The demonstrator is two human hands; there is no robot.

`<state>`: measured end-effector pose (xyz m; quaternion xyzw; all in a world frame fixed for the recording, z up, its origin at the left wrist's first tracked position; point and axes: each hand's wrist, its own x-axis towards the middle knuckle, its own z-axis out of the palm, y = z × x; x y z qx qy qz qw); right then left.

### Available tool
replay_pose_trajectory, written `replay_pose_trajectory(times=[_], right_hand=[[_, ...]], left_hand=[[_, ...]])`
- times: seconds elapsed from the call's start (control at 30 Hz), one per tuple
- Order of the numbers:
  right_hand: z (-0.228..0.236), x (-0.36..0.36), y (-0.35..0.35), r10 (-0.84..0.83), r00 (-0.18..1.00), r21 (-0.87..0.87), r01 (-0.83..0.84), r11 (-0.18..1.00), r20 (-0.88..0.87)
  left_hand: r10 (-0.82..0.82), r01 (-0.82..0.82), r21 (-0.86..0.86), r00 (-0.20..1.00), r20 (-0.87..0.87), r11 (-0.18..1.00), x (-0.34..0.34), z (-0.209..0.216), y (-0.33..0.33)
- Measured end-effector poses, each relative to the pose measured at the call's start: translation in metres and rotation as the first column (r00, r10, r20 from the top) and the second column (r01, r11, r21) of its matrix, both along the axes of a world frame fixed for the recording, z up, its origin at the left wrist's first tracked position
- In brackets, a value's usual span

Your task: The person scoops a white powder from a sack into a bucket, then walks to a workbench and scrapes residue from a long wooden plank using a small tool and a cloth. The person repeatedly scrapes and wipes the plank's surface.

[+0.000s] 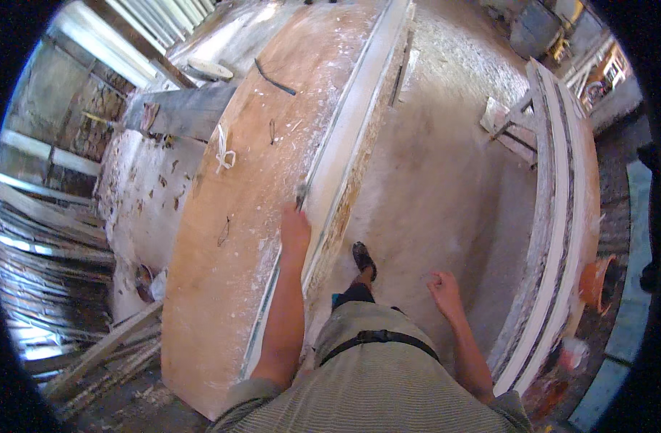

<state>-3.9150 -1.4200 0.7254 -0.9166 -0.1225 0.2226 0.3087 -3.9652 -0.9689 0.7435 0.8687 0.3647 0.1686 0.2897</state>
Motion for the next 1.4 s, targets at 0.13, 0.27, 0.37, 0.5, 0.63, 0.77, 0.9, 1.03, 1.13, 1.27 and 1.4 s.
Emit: replay_pose_trajectory(times=[0.13, 0.27, 0.37, 0.5, 0.63, 0.77, 0.9, 1.03, 1.13, 1.27, 1.4], right_hand=[[0.024, 0.067, 0.041, 0.042, 0.998, 0.027, -0.043, 0.999, 0.052], [0.019, 0.115, 0.044, -0.055, 0.998, 0.165, 0.048, 0.985, 0.035], [0.0, 0.131, 0.028, -0.12, 0.993, 0.034, 0.12, 0.992, 0.001], [-0.013, 0.135, 0.021, -0.014, 0.998, 0.007, 0.014, 1.0, 0.056], [-0.003, 0.151, 0.05, 0.065, 0.994, -0.021, -0.067, 0.998, -0.092], [0.01, 0.189, 0.09, 0.2, 0.974, 0.109, -0.189, 0.976, -0.107], [0.017, 0.228, 0.133, 0.253, 0.954, 0.103, -0.239, 0.966, -0.161], [0.012, 0.23, 0.211, 0.539, 0.823, 0.134, -0.564, 0.815, 0.18], [0.008, 0.226, 0.275, 0.582, 0.793, 0.396, -0.6, 0.695, 0.18], [0.019, 0.225, 0.334, 0.568, 0.757, 0.527, -0.355, 0.772, -0.323], [0.037, 0.24, 0.38, 0.214, 0.652, 0.483, 0.264, 0.834, -0.727]], left_hand=[[-0.026, 0.035, -0.099, 0.996, 0.083, 0.995, 0.049, -0.001, 0.02], [0.034, -0.042, -0.144, 0.998, -0.059, 0.989, -0.062, 0.026, -0.002], [0.16, -0.212, -0.285, 0.967, -0.197, 0.935, -0.147, 0.049, -0.031], [0.142, -0.18, -0.182, 0.968, -0.208, 0.967, -0.132, 0.042, -0.034], [0.052, -0.069, -0.227, 0.995, -0.081, 0.971, 0.039, 0.012, 0.013], [0.029, -0.027, -0.254, 1.0, 0.002, 0.967, 0.189, 0.0, 0.053], [-0.034, 0.038, 0.067, 0.997, -0.072, 0.997, 0.119, 0.017, 0.042], [-0.008, 0.036, 0.158, 0.985, -0.17, 0.987, -0.01, 0.045, -0.01], [-0.036, 0.062, 0.158, 0.986, -0.161, 0.986, -0.004, 0.051, -0.013], [-0.095, 0.118, 0.169, 0.986, -0.137, 0.979, 0.14, 0.032, 0.024], [-0.123, 0.123, 0.039, 0.992, -0.007, 0.992, 0.253, 0.022, 0.051]])
